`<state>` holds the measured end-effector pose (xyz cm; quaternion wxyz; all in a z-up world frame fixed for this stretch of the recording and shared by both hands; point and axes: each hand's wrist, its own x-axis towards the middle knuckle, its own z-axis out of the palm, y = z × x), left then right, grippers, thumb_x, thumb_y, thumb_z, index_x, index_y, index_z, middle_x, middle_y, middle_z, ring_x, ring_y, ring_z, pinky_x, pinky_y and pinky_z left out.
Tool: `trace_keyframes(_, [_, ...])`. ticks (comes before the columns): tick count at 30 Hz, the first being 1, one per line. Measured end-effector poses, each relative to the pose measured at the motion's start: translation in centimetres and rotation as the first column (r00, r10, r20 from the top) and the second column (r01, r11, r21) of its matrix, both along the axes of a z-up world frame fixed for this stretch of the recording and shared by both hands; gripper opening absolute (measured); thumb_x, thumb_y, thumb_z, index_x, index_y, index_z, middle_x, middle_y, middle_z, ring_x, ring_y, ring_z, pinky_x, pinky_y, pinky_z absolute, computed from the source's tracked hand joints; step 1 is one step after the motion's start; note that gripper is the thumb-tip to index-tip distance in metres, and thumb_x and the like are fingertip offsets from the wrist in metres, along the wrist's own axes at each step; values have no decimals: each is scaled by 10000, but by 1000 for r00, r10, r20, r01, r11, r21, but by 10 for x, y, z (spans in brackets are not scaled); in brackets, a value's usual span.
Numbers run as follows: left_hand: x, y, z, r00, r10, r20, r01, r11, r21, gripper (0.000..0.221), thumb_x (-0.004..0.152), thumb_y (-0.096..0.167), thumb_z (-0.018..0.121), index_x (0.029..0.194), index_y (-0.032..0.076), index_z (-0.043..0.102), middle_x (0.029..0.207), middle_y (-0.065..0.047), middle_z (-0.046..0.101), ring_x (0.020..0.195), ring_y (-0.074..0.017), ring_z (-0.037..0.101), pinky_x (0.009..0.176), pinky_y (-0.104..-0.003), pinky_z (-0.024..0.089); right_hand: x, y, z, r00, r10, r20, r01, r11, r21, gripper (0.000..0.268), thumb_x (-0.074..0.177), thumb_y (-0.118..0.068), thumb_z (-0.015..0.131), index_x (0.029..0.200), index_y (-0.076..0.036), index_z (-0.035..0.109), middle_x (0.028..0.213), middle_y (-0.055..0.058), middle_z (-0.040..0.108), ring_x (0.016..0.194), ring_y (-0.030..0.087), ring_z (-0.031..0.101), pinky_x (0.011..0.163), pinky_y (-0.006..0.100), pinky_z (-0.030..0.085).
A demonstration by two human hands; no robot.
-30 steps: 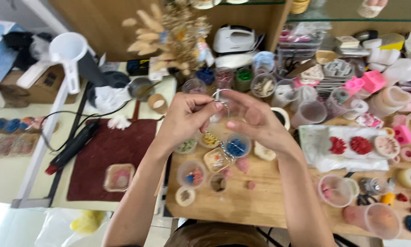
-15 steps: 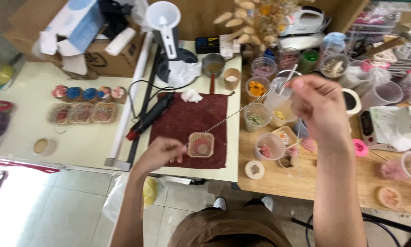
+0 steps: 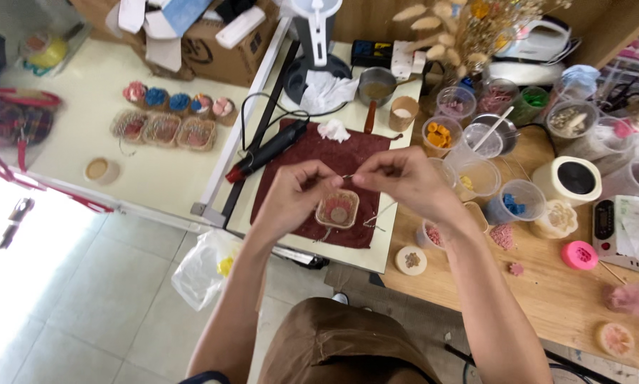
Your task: The person assembles a small gift box by wrapping it with a decorative beaded string and filling it with shredded paper and wax shapes.
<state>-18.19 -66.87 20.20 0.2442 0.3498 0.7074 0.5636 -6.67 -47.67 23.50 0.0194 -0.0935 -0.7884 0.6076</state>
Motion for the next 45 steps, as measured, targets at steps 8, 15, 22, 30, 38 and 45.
trace_keyframes(8, [-24, -33, -51, 984, 174, -34, -177, 975, -138, 151, 918, 191, 763, 871, 49, 780, 680, 40, 652, 586, -43, 475, 533, -230, 366, 9, 10, -52, 924, -229, 307, 266, 960, -87, 170, 841, -215, 771, 939, -84, 814, 647, 8, 679, 499, 70, 412, 443, 245, 294])
trace_keyframes(15, [-63, -34, -160, 988, 156, 20, -135, 911, -391, 171, 903, 232, 767, 894, 64, 798, 738, -7, 715, 644, -65, 542, 635, -272, 462, -6, 1, -163, 849, -294, 438, 379, 918, -119, 160, 885, -190, 778, 936, -39, 785, 621, 30, 616, 481, 95, 364, 446, 252, 242])
trace_keyframes(22, [-73, -15, -231, 995, 80, -56, -97, 878, -468, 175, 912, 228, 757, 967, 74, 819, 940, -46, 772, 802, -119, 688, 788, -325, 501, -14, -5, -248, 822, -424, 379, 501, 856, -128, 121, 898, -120, 758, 883, 0, 764, 795, 79, 746, 674, 116, 668, 602, 229, 552])
trace_keyframes(30, [-73, 0, -209, 955, 33, 295, 28, 979, -202, 176, 985, 130, 656, 1018, 8, 777, 932, -93, 782, 799, -154, 727, 738, -282, 603, -22, -20, -197, 761, -498, 415, 643, 666, -379, 89, 900, -53, 669, 819, -25, 692, 896, 118, 786, 816, 189, 781, 779, 301, 609])
trace_keyframes(38, [-116, 42, -156, 650, -280, 707, 36, 940, 339, 119, 1031, 77, 612, 941, 42, 683, 921, -40, 707, 827, -118, 688, 786, -292, 617, -35, 8, -74, 753, -638, 160, 617, 601, -509, 115, 963, -98, 673, 852, -68, 677, 918, 70, 761, 812, 126, 694, 820, 315, 579])
trace_keyframes(45, [-116, 63, -116, 378, -441, 814, -68, 864, 499, 401, 1010, 107, 623, 1389, 3, 541, 1243, -137, 665, 1043, -178, 705, 903, -307, 613, -36, 11, -46, 839, -529, -124, 242, 568, -787, 117, 1005, -69, 673, 890, -58, 687, 900, 49, 728, 828, 122, 682, 815, 284, 567])
